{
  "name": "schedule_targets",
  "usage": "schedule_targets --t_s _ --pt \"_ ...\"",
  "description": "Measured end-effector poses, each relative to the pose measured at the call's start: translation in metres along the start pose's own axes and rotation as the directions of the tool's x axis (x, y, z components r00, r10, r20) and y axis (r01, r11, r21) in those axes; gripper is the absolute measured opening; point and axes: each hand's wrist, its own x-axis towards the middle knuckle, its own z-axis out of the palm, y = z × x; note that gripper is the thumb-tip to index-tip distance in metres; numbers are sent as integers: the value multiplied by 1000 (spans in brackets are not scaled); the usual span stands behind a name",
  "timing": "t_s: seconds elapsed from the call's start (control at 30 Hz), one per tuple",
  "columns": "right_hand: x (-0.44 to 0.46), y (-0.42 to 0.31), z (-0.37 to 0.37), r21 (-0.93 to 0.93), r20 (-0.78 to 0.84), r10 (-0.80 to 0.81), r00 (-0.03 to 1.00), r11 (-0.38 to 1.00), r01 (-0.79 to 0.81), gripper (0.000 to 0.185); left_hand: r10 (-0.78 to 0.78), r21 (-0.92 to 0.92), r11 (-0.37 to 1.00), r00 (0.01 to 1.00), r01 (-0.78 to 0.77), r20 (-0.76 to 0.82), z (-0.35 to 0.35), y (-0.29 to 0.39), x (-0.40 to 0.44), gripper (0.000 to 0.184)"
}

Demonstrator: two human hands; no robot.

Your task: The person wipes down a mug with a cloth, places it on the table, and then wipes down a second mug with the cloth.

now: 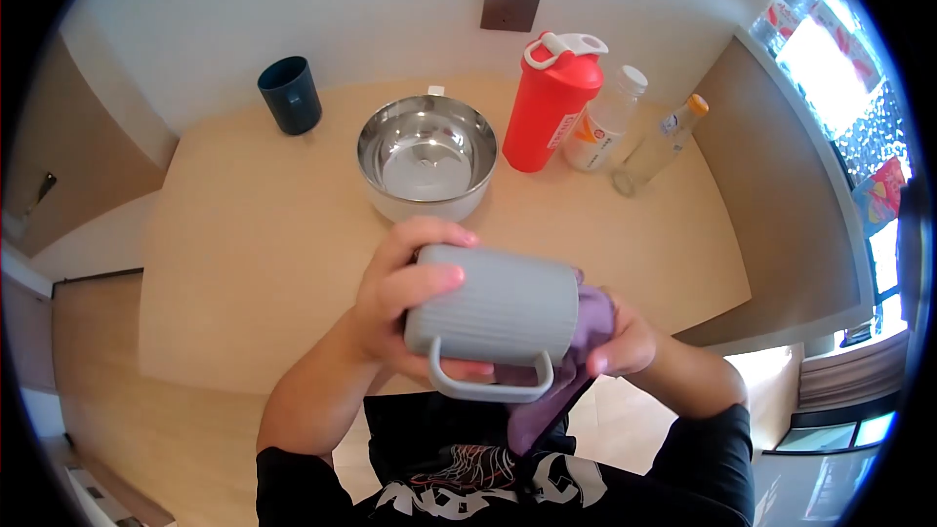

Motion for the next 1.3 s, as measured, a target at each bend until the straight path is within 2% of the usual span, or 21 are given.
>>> schedule_targets --t_s 0.07,0.1,0.17,0.2,0.27,0.37,0.4,0.43,0.47,0.53,0.57,0.67,0.73,0.87,0.9,1.0,1.03,1.13,1.17,1.23,1.3 --pt "-6 4 -2 25 -158 -264 952 962 271 75 -101 -56 994 991 96 -89 -3 -11 -13 85" --pt "-8 2 -4 22 -238 -380 894 918 396 74 -232 -164 964 965 211 -125 -6 -10 -11 89" --pt "-21 -23 -3 -149 -328 -497 803 867 476 72 -490 -389 829 858 402 -158 -8 -9 -8 97" --pt "-28 -33 -1 -377 -420 -569 707 818 434 82 -556 -505 750 820 427 -134 -7 -9 -8 98" --pt "-26 -44 -10 -339 -417 -712 565 699 630 65 -668 -708 550 742 443 -54 -7 -11 -8 102" --pt "-18 -46 -12 -543 -349 -683 641 705 456 48 -624 -814 405 776 416 87 -2 -11 -4 100" --pt "-13 -39 -11 -661 -408 -650 642 695 284 37 -601 -847 355 790 397 118 0 -9 0 99" --pt "-10 -35 -8 -753 -419 -495 761 658 14 37 -580 -869 328 805 371 125 0 -8 1 97" --pt "-4 -33 -3 -810 -457 -320 830 535 -239 37 -596 -874 301 791 381 140 -2 -9 -1 96" --pt "0 -32 5 -950 -308 -349 885 57 -307 46 -624 -884 242 762 399 173 -7 -15 -9 96" --pt "3 -33 7 -931 -229 -332 915 -199 -305 50 -613 -908 179 765 379 198 -7 -19 -14 89" --pt "26 -53 35 -945 229 -567 791 -325 41 73 -622 -949 20 747 314 234 -3 -24 -22 72" --pt "49 -50 55 -946 260 -607 751 -316 73 90 -682 -955 -22 694 295 230 7 -18 -18 65" --pt "95 -45 61 -930 355 -655 667 -174 324 111 -699 -936 76 688 345 197 2 -12 -11 60" --pt "103 -49 67 -941 308 -659 686 -103 323 109 -713 -923 132 682 362 165 -3 -7 -5 63" --pt "140 -71 78 -898 344 -639 688 -8 441 107 -805 -897 273 593 349 -14 -27 7 15 71" --pt "154 -75 84 -898 284 -662 693 70 435 102 -803 -928 203 595 312 25 -45 3 8 63" --pt "198 -93 89 -903 247 -652 717 114 415 100 -813 -873 389 555 293 -176 -102 -5 -10 63" --pt "212 -95 94 -878 177 -641 747 240 414 99 -811 -807 484 520 339 -268 -117 -10 -16 63" --pt "237 -97 89 -846 192 -567 801 318 428 101 -761 -636 640 465 430 -452 -146 -19 -19 63" --pt "263 -95 79 -822 242 -498 832 350 449 101 -588 -335 808 620 485 -520 -163 -26 -10 57"
